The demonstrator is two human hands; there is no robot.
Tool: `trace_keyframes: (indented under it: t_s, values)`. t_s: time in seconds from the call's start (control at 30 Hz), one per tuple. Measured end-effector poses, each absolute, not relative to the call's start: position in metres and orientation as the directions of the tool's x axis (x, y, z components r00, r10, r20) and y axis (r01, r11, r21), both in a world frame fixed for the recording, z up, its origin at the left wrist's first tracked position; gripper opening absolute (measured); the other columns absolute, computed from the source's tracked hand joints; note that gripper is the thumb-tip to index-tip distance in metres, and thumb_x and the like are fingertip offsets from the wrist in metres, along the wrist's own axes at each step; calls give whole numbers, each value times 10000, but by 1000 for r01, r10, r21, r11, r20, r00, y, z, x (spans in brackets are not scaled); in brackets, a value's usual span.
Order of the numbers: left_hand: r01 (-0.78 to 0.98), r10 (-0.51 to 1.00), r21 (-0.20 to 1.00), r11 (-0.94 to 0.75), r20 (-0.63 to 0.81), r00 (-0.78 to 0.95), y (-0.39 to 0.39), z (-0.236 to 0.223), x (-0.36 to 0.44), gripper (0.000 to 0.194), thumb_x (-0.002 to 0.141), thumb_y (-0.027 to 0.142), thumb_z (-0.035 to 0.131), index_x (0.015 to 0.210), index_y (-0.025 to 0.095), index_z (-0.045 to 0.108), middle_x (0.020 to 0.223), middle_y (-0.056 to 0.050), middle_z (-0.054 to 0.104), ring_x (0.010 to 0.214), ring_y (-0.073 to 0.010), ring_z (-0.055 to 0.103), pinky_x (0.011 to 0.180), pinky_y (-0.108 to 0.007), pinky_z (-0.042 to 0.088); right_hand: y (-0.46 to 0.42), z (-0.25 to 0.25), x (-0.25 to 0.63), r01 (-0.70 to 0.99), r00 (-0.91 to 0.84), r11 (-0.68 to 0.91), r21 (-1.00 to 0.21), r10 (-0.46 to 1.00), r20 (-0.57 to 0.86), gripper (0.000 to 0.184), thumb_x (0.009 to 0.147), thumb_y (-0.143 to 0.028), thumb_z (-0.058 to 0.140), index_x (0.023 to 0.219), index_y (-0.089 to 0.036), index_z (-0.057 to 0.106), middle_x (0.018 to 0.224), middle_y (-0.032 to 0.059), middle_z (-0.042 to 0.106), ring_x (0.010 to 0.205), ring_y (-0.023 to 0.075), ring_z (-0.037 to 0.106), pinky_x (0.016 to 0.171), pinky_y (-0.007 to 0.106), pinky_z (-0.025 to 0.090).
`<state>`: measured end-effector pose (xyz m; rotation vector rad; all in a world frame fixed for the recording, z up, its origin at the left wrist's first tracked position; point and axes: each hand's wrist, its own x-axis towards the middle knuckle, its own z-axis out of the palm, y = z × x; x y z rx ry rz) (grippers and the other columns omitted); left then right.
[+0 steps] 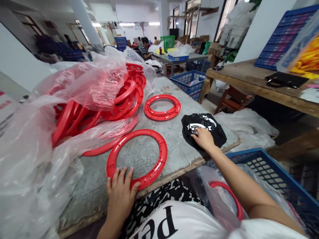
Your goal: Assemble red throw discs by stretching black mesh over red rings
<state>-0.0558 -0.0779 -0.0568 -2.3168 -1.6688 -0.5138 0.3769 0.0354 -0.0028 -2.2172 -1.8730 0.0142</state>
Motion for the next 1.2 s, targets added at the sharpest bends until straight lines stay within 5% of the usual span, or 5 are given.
trace_keyframes:
  t_s: [0.17,0.37,0.5,0.73,1.2]
  values:
    - [938,875,91,-334,399,274,-83,-54,-26,581,978,513,494,1454,185,551,1496,-189,520,1460,-424,331,1153,-667,306,43,7,375,963,202,-177,-205,973,109,160,938,-251,584,898,-184,724,1063,107,702,1019,283,637,808,343,470]
    - [916,877,151,-371,382,292,-79,-47,0,574,978,488,506,1465,184,535,1519,-192,500,1439,-420,373,1137,-650,342,59,23,376,927,265,-220,-303,957,117,281,1018,-330,476,953,-157,687,1044,129,705,954,259,648,732,317,434]
    - [904,865,180,-387,411,288,-78,-49,4,554,988,462,497,1465,181,520,1528,-197,486,1439,-410,384,1135,-654,341,64,19,369,896,259,-189,-402,957,127,257,883,-407,698,976,-167,694,1107,131,697,1030,284,627,784,316,444]
    - [842,763,286,-458,612,207,-89,-57,-3,468,1001,306,490,1454,190,459,1504,-194,490,1474,-325,388,1219,-605,271,75,29,389,703,445,-208,-680,874,193,204,866,-318,622,713,-186,592,692,22,616,706,188,570,669,283,409]
    - [808,694,298,-508,697,179,-84,-62,-6,423,969,217,554,1382,133,520,1382,-206,586,1372,-310,507,1230,-584,255,97,115,446,318,614,132,-939,726,310,194,690,-259,753,667,-175,580,617,-34,547,562,116,460,545,243,370]
